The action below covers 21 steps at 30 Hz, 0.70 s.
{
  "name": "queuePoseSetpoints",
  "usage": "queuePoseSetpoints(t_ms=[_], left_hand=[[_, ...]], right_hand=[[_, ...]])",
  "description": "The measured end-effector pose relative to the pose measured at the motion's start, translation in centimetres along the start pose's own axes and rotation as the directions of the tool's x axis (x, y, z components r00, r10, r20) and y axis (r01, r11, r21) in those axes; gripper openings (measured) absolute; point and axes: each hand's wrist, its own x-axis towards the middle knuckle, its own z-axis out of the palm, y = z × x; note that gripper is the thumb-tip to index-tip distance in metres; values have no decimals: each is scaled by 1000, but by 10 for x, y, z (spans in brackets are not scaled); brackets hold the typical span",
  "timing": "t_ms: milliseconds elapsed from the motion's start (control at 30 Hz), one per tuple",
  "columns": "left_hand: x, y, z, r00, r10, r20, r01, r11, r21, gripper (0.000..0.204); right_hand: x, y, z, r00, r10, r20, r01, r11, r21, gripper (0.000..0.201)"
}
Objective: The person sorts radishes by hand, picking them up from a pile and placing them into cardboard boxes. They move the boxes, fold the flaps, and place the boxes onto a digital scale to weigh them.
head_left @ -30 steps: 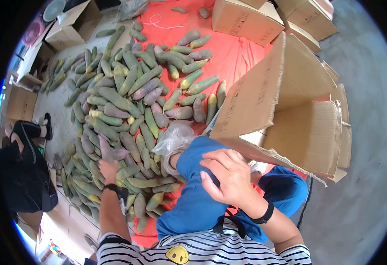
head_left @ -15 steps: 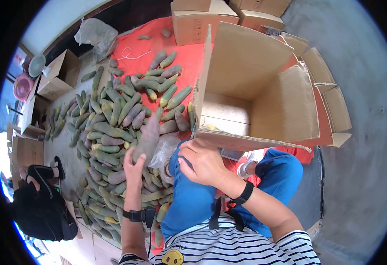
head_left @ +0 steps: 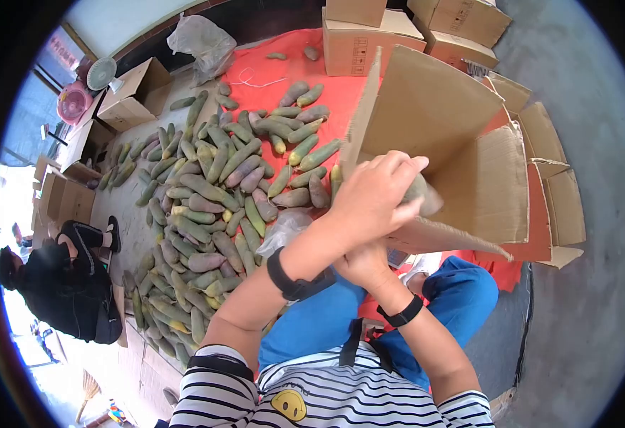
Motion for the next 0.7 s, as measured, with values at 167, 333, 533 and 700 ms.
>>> queuePoseSetpoints(t_ms=[167,333,533,700], left_hand=[[-9,-2,5,986,140,-94,-124,980,157,37],[-20,-8,10,984,138,-113,-107,964,245,27],[-20,-8,2,955,200,-220,-209,978,-18,32],[-46,-45,-29,888,-45,-458,-9,993,-117,36]], right_hand=[[-7,4,-1,986,120,113,-123,992,18,48],[-8,3,2,987,88,136,-91,996,19,47],[-5,-5,10,995,84,47,-89,991,101,46],[8,-17,1,984,46,174,-41,999,-30,31]])
